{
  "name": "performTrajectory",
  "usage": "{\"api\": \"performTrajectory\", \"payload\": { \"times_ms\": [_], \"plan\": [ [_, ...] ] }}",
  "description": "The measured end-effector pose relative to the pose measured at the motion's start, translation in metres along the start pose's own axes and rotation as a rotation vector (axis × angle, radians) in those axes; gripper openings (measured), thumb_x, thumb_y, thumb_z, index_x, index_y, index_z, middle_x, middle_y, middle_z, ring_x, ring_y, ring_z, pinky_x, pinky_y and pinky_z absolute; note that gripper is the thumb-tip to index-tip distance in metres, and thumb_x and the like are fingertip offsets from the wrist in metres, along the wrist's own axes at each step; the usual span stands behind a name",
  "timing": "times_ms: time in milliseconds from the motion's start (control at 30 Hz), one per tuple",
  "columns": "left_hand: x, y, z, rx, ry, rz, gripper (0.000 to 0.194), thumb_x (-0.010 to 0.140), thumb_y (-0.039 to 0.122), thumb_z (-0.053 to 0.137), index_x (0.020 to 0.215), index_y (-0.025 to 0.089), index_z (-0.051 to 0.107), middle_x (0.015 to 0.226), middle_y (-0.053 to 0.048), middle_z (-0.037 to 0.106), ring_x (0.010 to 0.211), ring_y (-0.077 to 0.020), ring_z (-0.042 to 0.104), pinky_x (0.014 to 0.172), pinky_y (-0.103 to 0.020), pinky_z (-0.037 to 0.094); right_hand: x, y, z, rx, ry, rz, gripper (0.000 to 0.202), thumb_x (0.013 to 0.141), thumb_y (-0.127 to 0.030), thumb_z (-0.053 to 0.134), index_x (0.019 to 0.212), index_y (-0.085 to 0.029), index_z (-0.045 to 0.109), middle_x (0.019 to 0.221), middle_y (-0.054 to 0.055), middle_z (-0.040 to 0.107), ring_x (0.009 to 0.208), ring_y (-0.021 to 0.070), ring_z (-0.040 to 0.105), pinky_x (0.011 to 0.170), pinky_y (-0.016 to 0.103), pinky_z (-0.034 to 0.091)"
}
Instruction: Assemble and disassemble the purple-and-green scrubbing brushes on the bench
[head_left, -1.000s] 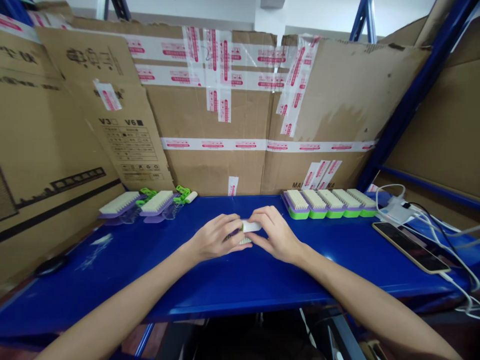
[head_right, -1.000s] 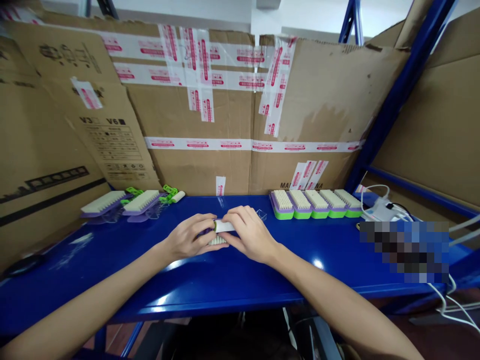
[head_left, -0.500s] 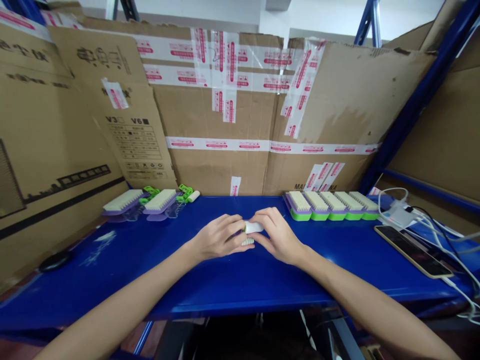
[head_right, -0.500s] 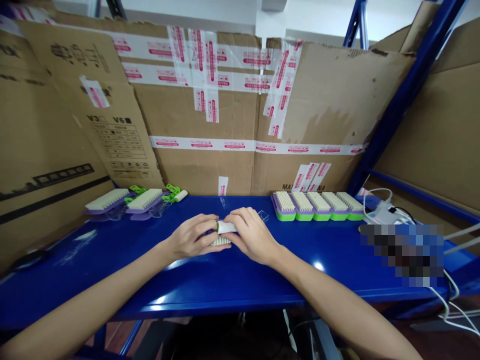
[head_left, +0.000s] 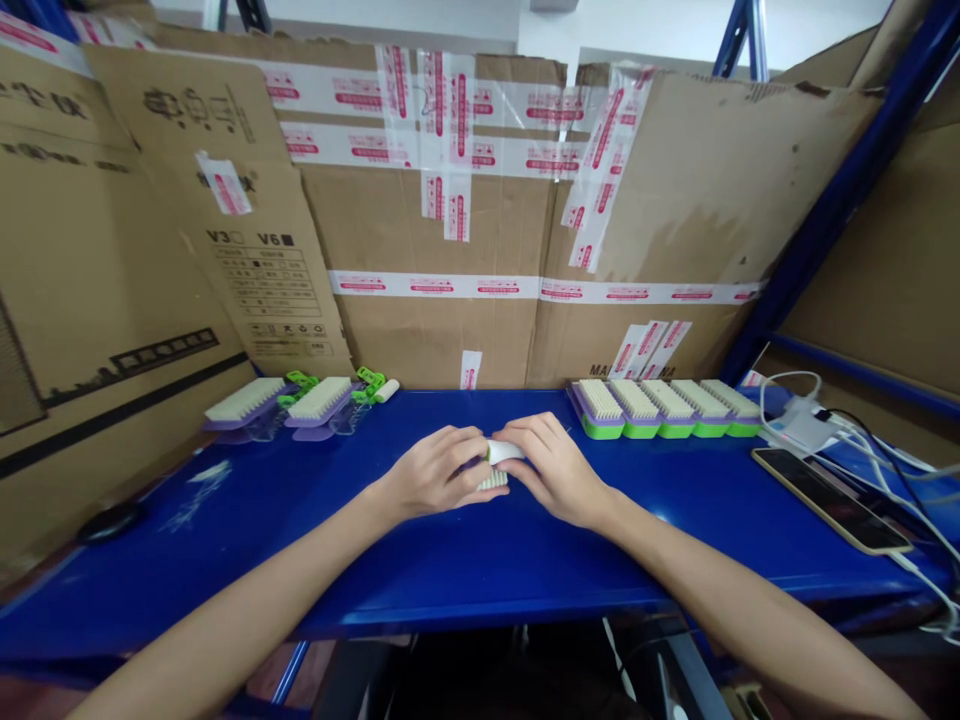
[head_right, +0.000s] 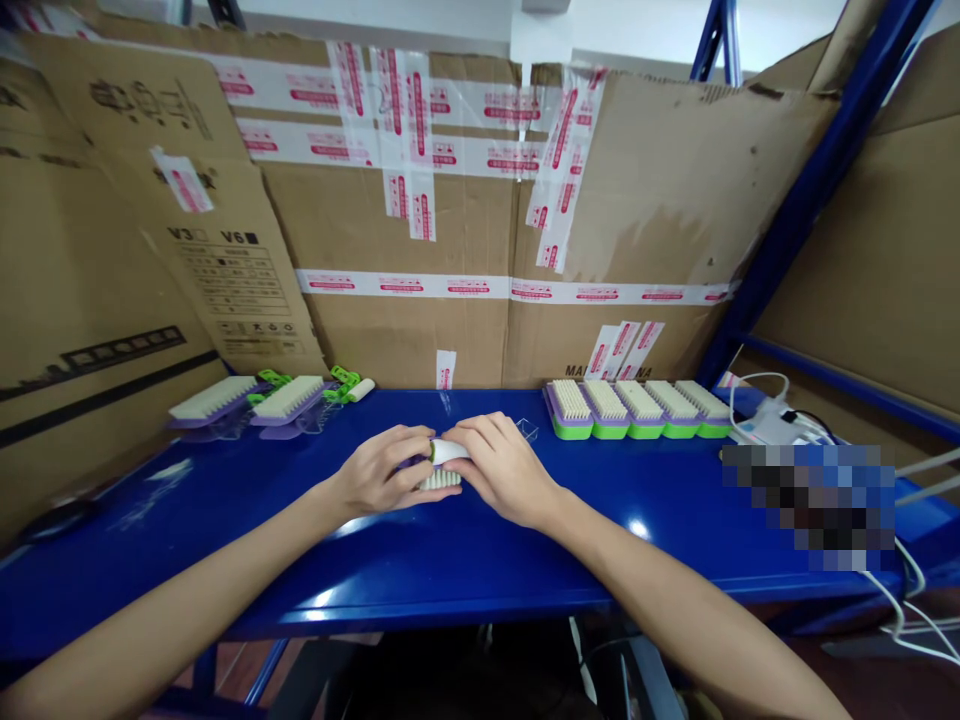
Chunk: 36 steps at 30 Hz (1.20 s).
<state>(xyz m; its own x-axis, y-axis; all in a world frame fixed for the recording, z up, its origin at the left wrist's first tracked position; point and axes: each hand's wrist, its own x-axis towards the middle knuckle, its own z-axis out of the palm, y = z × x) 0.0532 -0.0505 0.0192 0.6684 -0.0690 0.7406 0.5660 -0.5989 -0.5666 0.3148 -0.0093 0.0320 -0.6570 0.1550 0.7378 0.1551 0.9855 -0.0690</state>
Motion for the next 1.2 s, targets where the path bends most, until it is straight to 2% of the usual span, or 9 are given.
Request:
{"api": "performTrajectory", "payload": {
  "times_ms": [67, 167, 333, 533, 733, 1033, 1200],
  "plan": [
    [0.0005, -0.0004, -0.0003, 0.006, -0.001, -0.003, 0.050, 0.092, 0.044, 0.097, 0.122, 0.023, 0.063, 0.123, -0.008, 0.068, 0.106, -0.0243, 0.077, 0.080, -0.038, 0.071, 0.0008, -0.0010, -0.0005, -0.004, 0.004, -0.005, 0.029, 0.123, -0.031, 0.049, 0.150, -0.024, 0.057, 0.133, 0.014, 0.074, 0.119, 0.0304, 0.067, 0.102, 0.051, 0.058],
    [0.0037, -0.0005, -0.0011, 0.009, 0.003, 0.010, 0.046, 0.094, 0.043, 0.095, 0.119, 0.020, 0.064, 0.120, -0.009, 0.068, 0.104, -0.0239, 0.077, 0.079, -0.038, 0.071, 0.0009, -0.0024, 0.0001, -0.017, 0.025, 0.001, 0.033, 0.121, -0.037, 0.055, 0.152, -0.025, 0.055, 0.135, 0.015, 0.071, 0.119, 0.0314, 0.068, 0.100, 0.052, 0.059],
    [0.0042, 0.0005, 0.0004, -0.021, 0.006, -0.007, 0.044, 0.095, 0.042, 0.093, 0.120, 0.021, 0.063, 0.118, -0.009, 0.068, 0.102, -0.0238, 0.076, 0.077, -0.038, 0.070, 0.0004, -0.0024, 0.0016, -0.004, 0.073, -0.014, 0.023, 0.120, -0.034, 0.059, 0.140, -0.025, 0.057, 0.124, 0.013, 0.072, 0.111, 0.0300, 0.068, 0.092, 0.048, 0.060],
    [-0.0016, 0.0001, 0.0024, -0.041, 0.008, -0.043, 0.053, 0.091, 0.044, 0.097, 0.128, 0.026, 0.062, 0.122, -0.006, 0.068, 0.103, -0.0230, 0.077, 0.078, -0.038, 0.069, 0.0030, -0.0026, 0.0002, 0.011, 0.022, -0.017, 0.024, 0.122, -0.029, 0.050, 0.146, -0.024, 0.056, 0.130, 0.013, 0.075, 0.119, 0.0302, 0.068, 0.101, 0.051, 0.058],
    [0.0028, -0.0005, -0.0006, -0.009, 0.002, -0.023, 0.044, 0.095, 0.044, 0.093, 0.119, 0.022, 0.063, 0.118, -0.009, 0.068, 0.103, -0.0250, 0.077, 0.076, -0.039, 0.070, 0.0021, -0.0020, 0.0008, -0.004, 0.029, -0.021, 0.035, 0.119, -0.037, 0.060, 0.151, -0.023, 0.053, 0.135, 0.016, 0.073, 0.120, 0.0321, 0.068, 0.101, 0.052, 0.059],
    [0.0012, -0.0010, -0.0016, -0.034, 0.004, -0.052, 0.052, 0.090, 0.045, 0.098, 0.120, 0.023, 0.062, 0.117, -0.008, 0.069, 0.103, -0.0246, 0.077, 0.079, -0.039, 0.071, 0.0008, -0.0015, 0.0015, 0.013, -0.011, 0.016, 0.031, 0.122, -0.030, 0.050, 0.152, -0.025, 0.054, 0.134, 0.015, 0.073, 0.120, 0.0319, 0.069, 0.100, 0.052, 0.060],
    [0.0057, -0.0011, -0.0037, -0.027, 0.005, -0.045, 0.046, 0.095, 0.045, 0.093, 0.119, 0.023, 0.061, 0.115, -0.007, 0.070, 0.100, -0.0241, 0.078, 0.076, -0.039, 0.071, 0.0007, -0.0028, 0.0019, 0.000, 0.019, 0.027, 0.040, 0.120, -0.036, 0.057, 0.158, -0.026, 0.051, 0.140, 0.017, 0.069, 0.122, 0.0332, 0.069, 0.102, 0.054, 0.061]
  ]
}}
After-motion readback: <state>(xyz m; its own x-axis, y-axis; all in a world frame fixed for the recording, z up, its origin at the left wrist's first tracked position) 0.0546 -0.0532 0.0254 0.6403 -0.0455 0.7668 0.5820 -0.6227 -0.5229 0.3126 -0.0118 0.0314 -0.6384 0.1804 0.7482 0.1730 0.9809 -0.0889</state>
